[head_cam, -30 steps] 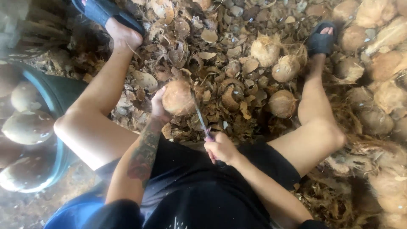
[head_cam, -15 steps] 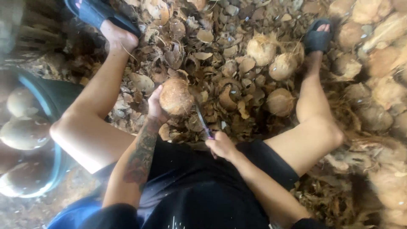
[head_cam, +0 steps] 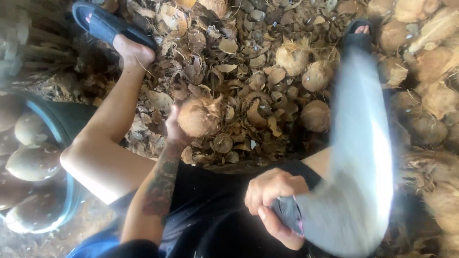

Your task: A person sitting on the ground husks coconuts by hand and then uses a curved knife to shave the remaining fibers off the shell.

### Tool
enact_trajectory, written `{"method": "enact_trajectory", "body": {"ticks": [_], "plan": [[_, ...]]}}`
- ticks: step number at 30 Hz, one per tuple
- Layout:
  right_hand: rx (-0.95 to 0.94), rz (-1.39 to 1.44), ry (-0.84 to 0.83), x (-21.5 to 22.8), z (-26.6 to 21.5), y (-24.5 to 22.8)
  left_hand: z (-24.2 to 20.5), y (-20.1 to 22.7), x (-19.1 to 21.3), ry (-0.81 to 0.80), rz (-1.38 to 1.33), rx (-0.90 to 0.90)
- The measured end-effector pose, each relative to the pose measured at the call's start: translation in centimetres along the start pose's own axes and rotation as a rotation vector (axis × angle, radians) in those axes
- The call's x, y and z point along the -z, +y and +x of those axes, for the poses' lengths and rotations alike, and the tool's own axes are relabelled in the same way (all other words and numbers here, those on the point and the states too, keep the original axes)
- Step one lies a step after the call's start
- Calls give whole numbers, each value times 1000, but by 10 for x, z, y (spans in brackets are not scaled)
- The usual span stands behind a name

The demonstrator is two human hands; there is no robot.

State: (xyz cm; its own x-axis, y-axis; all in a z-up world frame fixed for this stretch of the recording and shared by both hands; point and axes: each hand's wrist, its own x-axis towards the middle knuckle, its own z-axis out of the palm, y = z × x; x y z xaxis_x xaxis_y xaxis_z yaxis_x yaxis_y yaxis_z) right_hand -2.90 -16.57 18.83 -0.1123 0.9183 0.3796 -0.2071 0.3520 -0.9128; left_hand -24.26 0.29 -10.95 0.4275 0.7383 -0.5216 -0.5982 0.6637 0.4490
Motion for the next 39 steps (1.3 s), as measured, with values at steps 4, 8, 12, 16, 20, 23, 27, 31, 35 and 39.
{"method": "enact_trajectory", "body": {"ticks": [4,8,12,16,20,23,27,31,35,39], "plan": [[226,-276,-87,24,-9,86,15,-14,24,181,87,97],[-1126,82,55,50,-64,197,5,-15,5,238,-10,37],[-948,-238,-61,56,-44,173,-10,5,-36,-23,-227,89],[-696,-152,-6,28,-15,108,-4,-1,0,38,-196,32],[193,-196,99,13,-22,111,19,-18,38,83,-155,-19],[-263,131,227,31,-72,188,-16,-1,-29,104,-194,-35],[-900,-353,-126,47,-107,223,11,-2,0,103,-134,-7],[-848,33,34,14,-44,119,-13,-7,-17,93,-237,-41],[-65,-56,46,18,-28,107,26,-17,16,136,-256,-34],[-319,-208,34,87,-149,397,2,-17,-23,205,-261,-50]]}}
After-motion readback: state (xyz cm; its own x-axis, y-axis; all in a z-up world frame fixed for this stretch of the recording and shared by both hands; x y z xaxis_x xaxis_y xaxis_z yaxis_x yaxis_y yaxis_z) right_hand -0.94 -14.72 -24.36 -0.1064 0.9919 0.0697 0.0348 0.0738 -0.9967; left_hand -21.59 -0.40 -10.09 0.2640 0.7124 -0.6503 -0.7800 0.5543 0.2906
